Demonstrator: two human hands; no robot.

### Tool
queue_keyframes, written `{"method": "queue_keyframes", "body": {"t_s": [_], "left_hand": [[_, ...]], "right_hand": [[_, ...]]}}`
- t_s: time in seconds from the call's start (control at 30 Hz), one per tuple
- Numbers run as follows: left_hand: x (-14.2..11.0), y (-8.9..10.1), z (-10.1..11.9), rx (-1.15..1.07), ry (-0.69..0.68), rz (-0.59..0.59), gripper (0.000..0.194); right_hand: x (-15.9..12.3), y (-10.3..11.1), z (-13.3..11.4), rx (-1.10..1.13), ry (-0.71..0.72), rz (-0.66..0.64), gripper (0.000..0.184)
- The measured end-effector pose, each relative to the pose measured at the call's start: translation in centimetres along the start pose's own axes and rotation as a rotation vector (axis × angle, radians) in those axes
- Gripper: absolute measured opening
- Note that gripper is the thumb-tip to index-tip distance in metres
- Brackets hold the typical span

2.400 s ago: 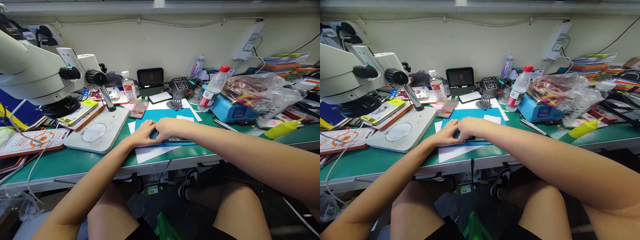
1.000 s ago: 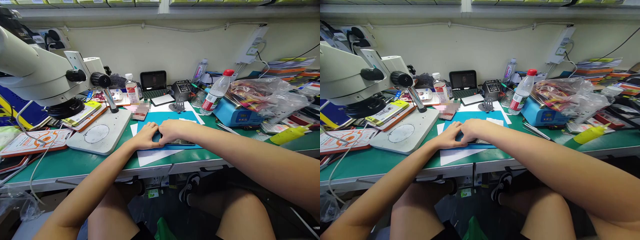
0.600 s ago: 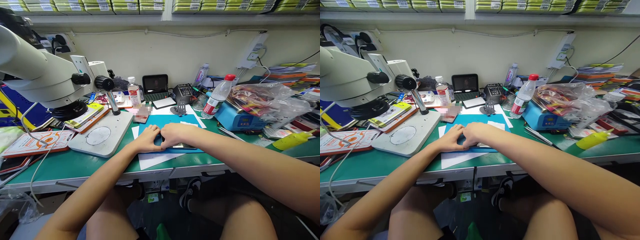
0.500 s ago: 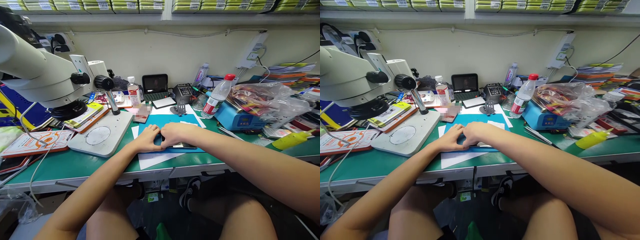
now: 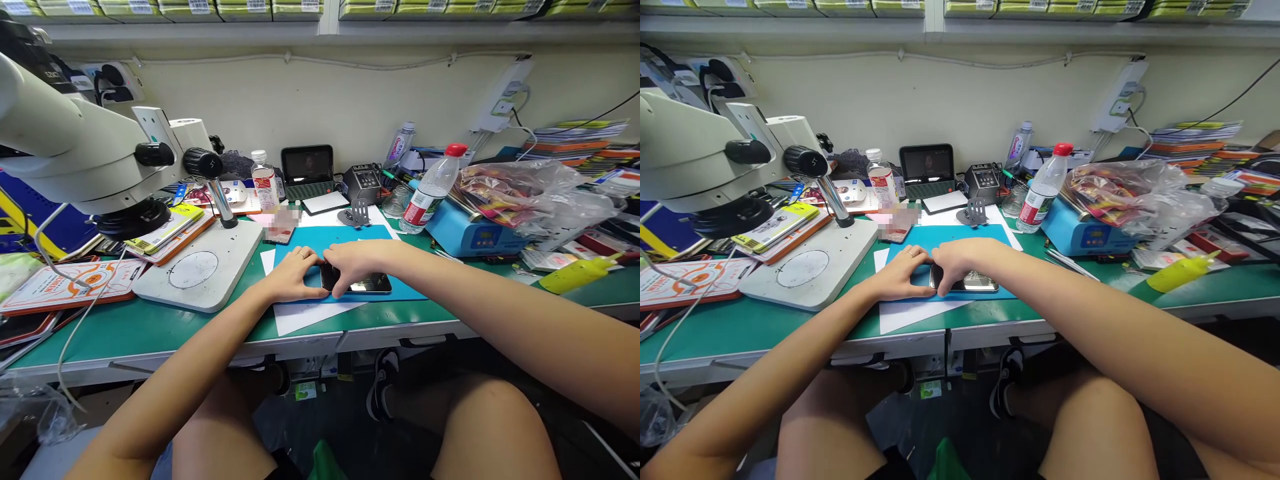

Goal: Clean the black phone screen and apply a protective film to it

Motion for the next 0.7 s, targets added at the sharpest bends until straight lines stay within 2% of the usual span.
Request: {"method": "queue_keyframes", "body": {"t_s": [0.2,0.7], "left_hand": [[0.0,-0.06,-0.01,-0.004,-0.013,-0.001,0.055],[0.01,-0.02,-0.32,-0.063,0.039,-0.021,0.057]], "right_hand": [[-0.38,-0.14,-0.1,-0.027,-0.02,0.061,0.063],[-0.66,0.19,-0.01,-0.016,0.063,0.068,0.044]]}}
Point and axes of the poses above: each hand's wrist, its own x-axis towards the middle knuckle, its own y-axis out of the back of the hand, z = x × y, the point moved 10 cm from there along x, towards the middle knuckle, and after that the axes turned 13 degrees about y, right-handed, at the moved point
